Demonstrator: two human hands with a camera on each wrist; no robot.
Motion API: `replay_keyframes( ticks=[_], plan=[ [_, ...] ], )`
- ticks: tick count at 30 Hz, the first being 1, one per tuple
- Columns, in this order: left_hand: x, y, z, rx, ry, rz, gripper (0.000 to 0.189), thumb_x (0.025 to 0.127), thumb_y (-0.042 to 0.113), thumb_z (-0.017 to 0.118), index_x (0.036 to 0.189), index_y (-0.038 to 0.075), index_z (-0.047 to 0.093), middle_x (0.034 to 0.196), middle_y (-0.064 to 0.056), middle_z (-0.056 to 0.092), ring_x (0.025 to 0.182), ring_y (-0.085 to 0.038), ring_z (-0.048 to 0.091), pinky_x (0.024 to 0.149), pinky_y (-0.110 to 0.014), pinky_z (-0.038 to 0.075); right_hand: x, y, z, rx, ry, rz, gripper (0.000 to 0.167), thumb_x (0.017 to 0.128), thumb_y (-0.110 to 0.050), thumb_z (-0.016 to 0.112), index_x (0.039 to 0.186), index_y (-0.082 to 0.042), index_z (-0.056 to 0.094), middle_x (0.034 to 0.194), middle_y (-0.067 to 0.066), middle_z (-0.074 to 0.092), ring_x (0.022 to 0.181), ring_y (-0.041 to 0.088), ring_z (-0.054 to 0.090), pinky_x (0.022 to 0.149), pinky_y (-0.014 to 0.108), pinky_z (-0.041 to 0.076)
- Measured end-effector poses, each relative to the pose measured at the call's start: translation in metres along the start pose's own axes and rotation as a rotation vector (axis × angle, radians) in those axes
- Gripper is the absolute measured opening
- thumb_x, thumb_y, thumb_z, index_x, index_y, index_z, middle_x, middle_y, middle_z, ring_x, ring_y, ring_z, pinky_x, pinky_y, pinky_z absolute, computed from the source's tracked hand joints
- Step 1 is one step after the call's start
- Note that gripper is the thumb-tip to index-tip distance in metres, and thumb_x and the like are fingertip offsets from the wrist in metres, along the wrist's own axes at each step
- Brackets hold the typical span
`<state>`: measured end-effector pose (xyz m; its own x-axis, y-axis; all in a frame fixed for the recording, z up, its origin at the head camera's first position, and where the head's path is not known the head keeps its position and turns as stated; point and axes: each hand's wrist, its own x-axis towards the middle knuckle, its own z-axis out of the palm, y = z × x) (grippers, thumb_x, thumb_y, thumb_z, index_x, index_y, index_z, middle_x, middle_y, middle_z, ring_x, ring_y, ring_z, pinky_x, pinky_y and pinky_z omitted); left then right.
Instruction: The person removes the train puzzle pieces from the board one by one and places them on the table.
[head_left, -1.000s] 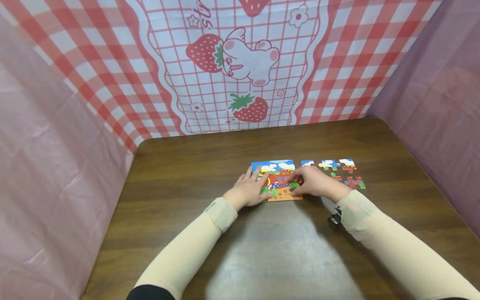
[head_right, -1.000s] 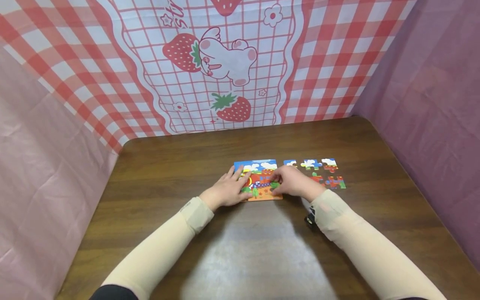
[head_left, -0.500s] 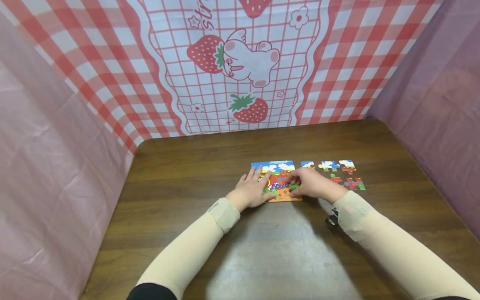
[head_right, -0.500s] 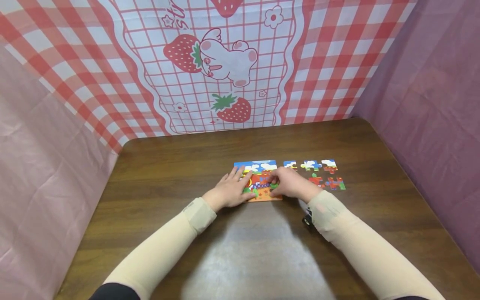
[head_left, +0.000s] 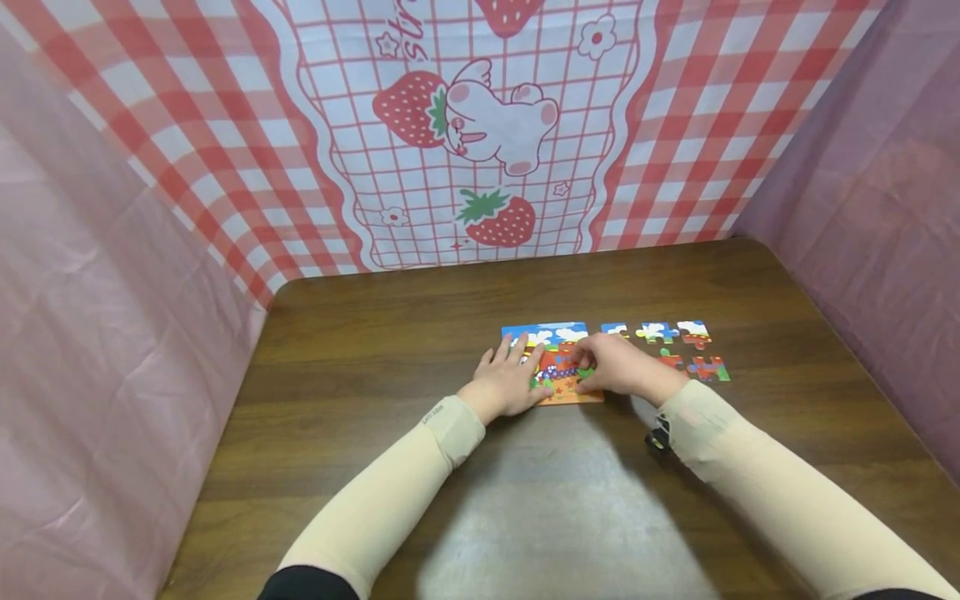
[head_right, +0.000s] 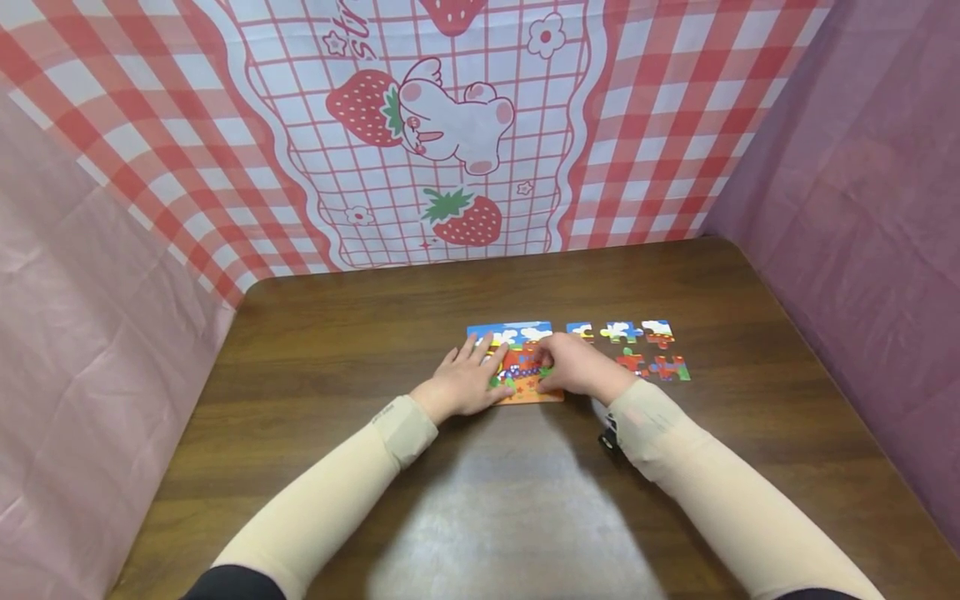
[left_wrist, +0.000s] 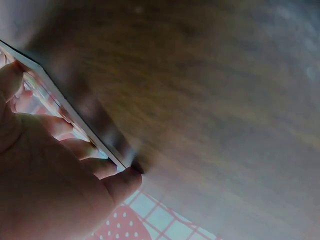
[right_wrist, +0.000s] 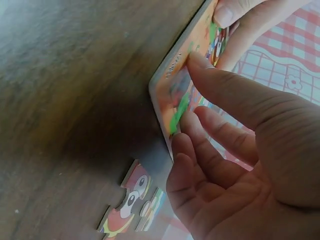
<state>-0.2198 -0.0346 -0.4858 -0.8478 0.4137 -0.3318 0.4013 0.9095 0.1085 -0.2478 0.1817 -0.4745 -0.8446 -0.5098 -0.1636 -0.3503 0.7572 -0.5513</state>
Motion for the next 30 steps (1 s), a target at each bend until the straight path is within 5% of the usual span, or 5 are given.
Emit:
replay_keyframes(
  ticks=[30],
  plan=[
    [0.000,0.001,0.001,0.051,-0.020,-0.009,0.078,0.103,0.066,0.033,0.166,0.027,0.007,0.170,-0.005,0.000,0.154,-0.030,0.001,0.120,-0.051,0.014,0.013,-0.005,-0.002,-0.059,-0.018,0.057,0.017,0.086,-0.015,0.083,0.091,-0.005,0.069,0.079,0.002,0.060,0.070,0.018,0.054,0.069,0.037,0.048]
  ],
)
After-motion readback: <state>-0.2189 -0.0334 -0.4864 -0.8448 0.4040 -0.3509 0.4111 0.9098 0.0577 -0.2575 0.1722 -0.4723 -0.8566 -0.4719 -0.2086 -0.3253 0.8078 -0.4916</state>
